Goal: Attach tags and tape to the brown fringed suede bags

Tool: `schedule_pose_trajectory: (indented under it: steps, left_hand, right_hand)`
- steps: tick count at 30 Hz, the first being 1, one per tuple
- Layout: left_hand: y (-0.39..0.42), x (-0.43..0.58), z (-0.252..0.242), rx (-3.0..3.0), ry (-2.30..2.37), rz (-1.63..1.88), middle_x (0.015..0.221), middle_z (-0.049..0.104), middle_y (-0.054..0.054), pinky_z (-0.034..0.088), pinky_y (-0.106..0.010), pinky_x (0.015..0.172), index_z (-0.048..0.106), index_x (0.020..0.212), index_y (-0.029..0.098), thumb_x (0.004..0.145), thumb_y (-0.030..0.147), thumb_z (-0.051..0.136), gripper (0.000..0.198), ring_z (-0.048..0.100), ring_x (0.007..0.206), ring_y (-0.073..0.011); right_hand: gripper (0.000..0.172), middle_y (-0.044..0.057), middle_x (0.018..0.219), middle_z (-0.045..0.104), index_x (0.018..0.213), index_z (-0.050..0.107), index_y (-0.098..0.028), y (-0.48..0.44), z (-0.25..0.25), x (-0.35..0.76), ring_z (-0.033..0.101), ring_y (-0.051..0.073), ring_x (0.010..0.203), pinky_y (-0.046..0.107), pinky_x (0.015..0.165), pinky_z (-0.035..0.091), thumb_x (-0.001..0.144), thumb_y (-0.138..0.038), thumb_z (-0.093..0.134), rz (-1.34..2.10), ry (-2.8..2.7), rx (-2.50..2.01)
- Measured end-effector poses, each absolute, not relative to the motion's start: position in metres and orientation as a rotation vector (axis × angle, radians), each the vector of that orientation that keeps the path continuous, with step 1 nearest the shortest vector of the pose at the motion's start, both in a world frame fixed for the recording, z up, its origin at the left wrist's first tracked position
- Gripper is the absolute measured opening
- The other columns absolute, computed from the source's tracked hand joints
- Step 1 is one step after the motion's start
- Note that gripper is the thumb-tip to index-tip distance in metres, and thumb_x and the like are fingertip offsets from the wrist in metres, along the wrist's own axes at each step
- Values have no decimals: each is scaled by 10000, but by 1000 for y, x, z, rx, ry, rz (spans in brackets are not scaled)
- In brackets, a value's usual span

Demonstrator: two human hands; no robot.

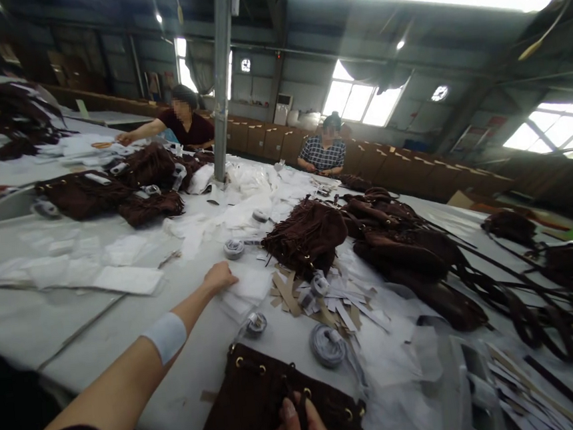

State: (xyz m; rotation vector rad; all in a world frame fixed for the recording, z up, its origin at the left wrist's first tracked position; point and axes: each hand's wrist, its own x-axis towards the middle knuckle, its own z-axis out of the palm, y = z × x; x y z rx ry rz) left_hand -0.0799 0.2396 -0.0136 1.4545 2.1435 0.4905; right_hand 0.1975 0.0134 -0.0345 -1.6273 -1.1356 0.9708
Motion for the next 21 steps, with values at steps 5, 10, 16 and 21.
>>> schedule_pose_trajectory:
  steps: [5, 10, 16, 21]
  left_hand:
    - [214, -63, 1, 1321, 2103, 747, 1056, 592, -66, 486, -410, 823, 583, 1033, 142, 873, 326, 575, 244, 578, 941, -204]
    - [166, -61, 30, 1154, 1864, 1118, 911, 574, -41, 495, -323, 753, 500, 1024, 166, 862, 264, 507, 189, 580, 866, -176]
    - [62, -39, 57, 897, 1169, 1143, 870, 599, -1, 511, -250, 590, 518, 1001, 218, 696, 334, 680, 364, 612, 672, -133]
    - [0, 13, 40, 713, 723, 705, 796, 626, -16, 460, -215, 532, 569, 1011, 180, 489, 253, 827, 586, 610, 629, -143]
  right_hand:
    - [609, 26, 547, 657, 1057, 622, -101, 8, -24, 209, 611, 170, 472, 235, 462, 490, 739, -620, 590, 1194, -1250, -1442]
    - [582, 97, 928, 697, 1181, 555, -121, 2, -12, 218, 612, 139, 574, 239, 512, 495, 761, -517, 620, 1326, -1249, -1268]
    - [474, 49, 777, 671, 1025, 619, -114, -2, -4, 222, 531, 85, 513, 181, 445, 399, 706, -456, 691, 1564, -993, -1186]
    - [417, 4, 623, 622, 899, 667, -108, -4, 4, 230, 538, 99, 501, 183, 438, 403, 645, -432, 735, 1564, -960, -1268]
